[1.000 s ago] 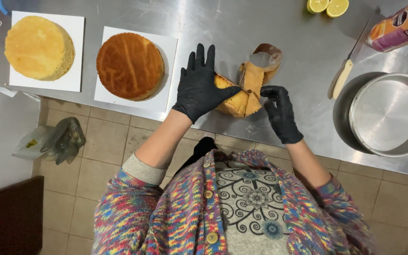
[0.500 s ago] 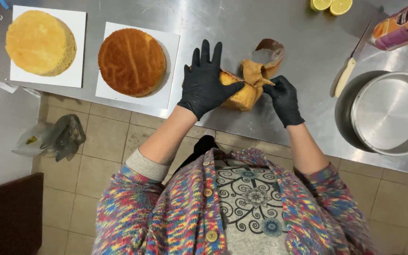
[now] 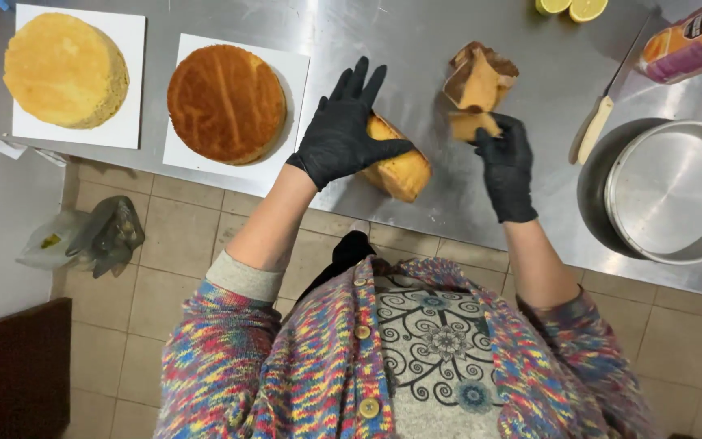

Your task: Placing cake sponge layers onto boards and removing the parchment paper lining.

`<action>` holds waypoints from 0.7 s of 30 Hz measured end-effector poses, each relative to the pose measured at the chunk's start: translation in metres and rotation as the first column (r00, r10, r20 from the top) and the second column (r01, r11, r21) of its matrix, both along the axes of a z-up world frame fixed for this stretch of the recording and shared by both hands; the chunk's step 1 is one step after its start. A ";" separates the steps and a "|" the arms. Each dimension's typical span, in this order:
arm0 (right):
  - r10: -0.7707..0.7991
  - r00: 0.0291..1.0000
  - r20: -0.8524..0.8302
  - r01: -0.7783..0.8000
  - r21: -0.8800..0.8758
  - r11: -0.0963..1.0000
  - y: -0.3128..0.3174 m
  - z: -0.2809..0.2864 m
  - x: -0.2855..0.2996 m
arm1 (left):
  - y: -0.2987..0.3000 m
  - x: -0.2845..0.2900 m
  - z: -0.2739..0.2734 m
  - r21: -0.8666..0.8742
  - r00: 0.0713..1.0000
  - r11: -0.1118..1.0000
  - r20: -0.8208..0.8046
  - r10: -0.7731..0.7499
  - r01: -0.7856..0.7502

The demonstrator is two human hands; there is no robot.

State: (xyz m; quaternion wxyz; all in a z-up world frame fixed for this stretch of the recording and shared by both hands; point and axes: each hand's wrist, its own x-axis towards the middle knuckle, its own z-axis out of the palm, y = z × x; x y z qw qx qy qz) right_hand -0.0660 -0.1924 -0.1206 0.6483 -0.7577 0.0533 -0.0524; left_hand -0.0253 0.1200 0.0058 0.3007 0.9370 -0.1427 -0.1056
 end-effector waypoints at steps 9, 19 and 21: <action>0.417 0.893 0.170 -0.357 -0.297 0.886 0.068 0.044 -0.018 | -0.017 -0.011 0.018 0.133 0.992 0.983 -0.001 -0.126 0.125; 0.163 0.985 -0.057 -0.172 -0.251 0.952 0.063 -0.008 0.029 | -0.024 -0.025 0.013 0.189 0.982 0.969 0.068 -0.177 0.162; 0.086 0.996 0.011 -0.079 -0.281 0.957 0.011 -0.098 0.056 | -0.020 -0.026 0.012 0.174 0.977 0.972 0.115 -0.178 0.156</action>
